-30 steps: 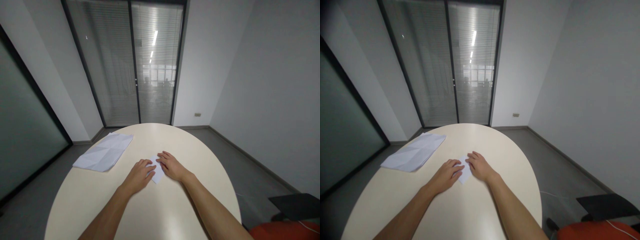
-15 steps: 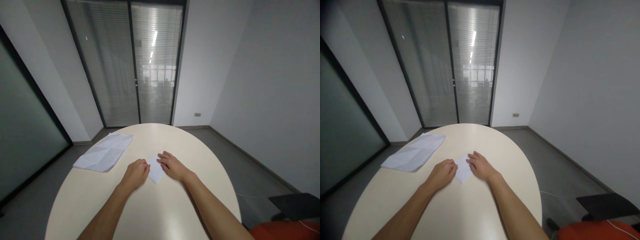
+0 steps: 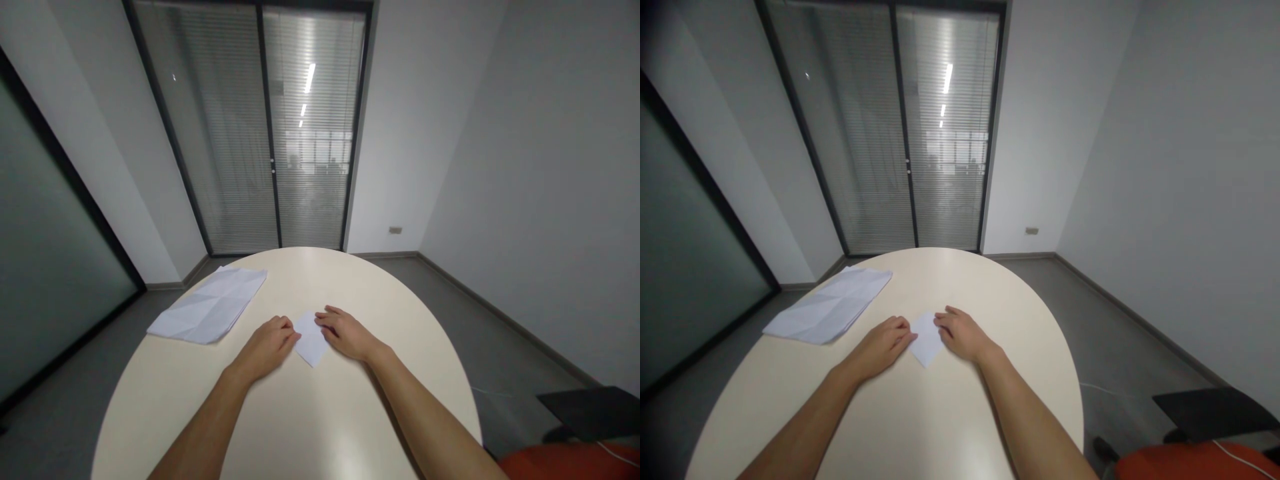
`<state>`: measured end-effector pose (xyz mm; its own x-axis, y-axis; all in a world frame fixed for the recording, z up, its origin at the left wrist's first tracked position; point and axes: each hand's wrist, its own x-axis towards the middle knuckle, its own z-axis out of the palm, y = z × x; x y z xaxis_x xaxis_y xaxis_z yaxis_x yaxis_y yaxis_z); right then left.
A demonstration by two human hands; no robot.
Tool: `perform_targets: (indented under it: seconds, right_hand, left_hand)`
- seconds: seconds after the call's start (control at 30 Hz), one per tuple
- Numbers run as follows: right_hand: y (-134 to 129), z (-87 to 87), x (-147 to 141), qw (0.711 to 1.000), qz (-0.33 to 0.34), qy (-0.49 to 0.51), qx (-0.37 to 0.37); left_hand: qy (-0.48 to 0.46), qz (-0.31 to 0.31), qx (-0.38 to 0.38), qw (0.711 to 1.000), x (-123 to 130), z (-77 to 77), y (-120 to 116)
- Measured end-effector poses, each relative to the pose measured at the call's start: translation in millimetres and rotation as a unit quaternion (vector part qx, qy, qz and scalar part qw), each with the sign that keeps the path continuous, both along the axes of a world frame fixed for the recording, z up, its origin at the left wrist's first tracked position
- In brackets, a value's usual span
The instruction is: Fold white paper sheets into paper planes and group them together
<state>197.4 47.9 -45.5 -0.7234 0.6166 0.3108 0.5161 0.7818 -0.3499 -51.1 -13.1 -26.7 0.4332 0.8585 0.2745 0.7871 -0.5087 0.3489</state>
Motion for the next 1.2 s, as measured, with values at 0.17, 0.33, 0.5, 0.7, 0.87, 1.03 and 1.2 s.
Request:
perform_targets:
  seconds: [0.17, 0.33, 0.5, 0.7, 0.87, 1.03, 1.2]
  right_hand:
    - [3.3, -4.6, -4.5, 1.000, -0.014, -0.001, 0.017]
    - [7.6, -4.1, -7.1, 0.999, -0.020, 0.005, 0.032]
    - [7.2, -0.4, -11.9, 1.000, -0.003, 0.012, 0.008]
    - [5.3, -3.4, -13.3, 1.000, -0.003, 0.016, -0.013]
    - [3.9, -4.2, -8.6, 1.000, -0.006, 0.014, -0.020]
    - [4.0, -4.3, -6.2, 1.000, -0.009, 0.012, -0.023]
    - [8.9, -11.3, -4.4, 1.000, 0.004, 0.014, -0.010]
  left_hand:
    - [0.020, -0.021, 0.017, 0.999, 4.7, -4.8, 0.9]
    - [0.044, -0.029, 0.025, 0.998, 7.4, -5.6, 2.6]
    - [0.054, -0.024, 0.019, 0.998, 10.6, -5.3, 3.9]
    - [0.072, -0.013, 0.020, 0.997, 12.7, 0.2, 1.5]
    - [0.072, -0.014, 0.009, 0.997, 9.5, 4.9, 0.6]
    - [0.038, -0.013, -0.018, 0.999, 5.9, 4.2, 1.9]
    - [0.036, -0.017, -0.024, 0.999, 3.0, 1.5, 2.0]
